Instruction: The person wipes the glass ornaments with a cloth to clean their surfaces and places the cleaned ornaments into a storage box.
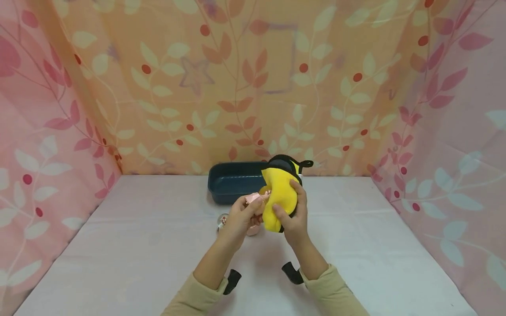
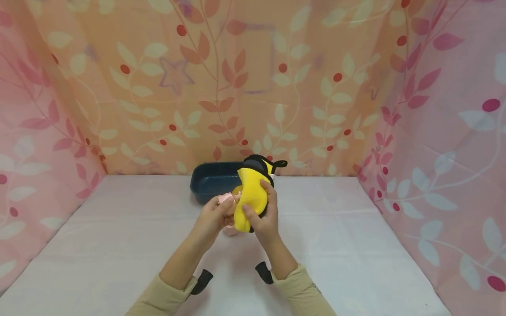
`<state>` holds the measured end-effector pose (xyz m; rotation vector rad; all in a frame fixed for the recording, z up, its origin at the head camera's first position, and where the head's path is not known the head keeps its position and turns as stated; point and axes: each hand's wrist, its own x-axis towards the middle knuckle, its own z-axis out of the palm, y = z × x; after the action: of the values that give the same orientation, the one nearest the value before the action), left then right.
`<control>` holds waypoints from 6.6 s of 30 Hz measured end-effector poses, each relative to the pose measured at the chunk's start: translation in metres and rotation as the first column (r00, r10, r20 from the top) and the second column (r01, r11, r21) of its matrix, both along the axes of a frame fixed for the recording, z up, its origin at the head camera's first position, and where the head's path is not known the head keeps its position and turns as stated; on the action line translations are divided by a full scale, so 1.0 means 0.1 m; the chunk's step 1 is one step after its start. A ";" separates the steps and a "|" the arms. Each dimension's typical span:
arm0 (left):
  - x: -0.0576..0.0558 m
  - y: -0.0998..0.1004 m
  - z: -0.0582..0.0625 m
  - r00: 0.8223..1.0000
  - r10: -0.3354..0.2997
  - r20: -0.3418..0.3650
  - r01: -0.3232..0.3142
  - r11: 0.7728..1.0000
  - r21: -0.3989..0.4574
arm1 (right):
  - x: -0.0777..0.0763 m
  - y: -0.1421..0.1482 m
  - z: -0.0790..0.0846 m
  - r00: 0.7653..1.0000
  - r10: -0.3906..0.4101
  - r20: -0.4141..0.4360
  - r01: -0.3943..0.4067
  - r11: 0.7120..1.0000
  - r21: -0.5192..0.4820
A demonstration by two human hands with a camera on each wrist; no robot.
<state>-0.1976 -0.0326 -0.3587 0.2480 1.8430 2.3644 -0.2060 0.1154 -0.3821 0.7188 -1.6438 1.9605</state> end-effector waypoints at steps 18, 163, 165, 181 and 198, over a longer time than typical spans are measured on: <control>-0.07 -0.07 -0.03 0.989 -0.111 -0.100 0.096 0.985 -0.145 | -0.06 0.01 0.12 0.953 0.140 0.268 -0.105 0.985 -0.139; -0.05 -0.14 -0.08 0.991 -0.125 0.041 0.125 0.992 0.014 | -0.08 0.06 0.08 0.902 0.100 0.421 0.060 0.935 -0.349; -0.04 -0.15 -0.07 0.991 -0.120 0.057 0.119 0.993 0.022 | -0.08 0.07 0.08 0.906 0.120 0.407 0.057 0.916 -0.398; -0.05 -0.14 0.06 0.983 -0.184 0.010 0.179 0.942 -0.284 | -0.05 0.03 -0.01 0.999 0.044 0.006 -0.044 0.998 0.050; -0.04 -0.13 -0.09 0.993 -0.061 -0.098 0.030 0.956 -0.292 | -0.07 0.01 0.05 0.989 -0.097 0.109 0.086 0.991 0.104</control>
<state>-0.2013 -0.0457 -0.3676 0.3836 2.1753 2.0510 -0.2128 0.1164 -0.3776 0.5657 -1.8190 1.8974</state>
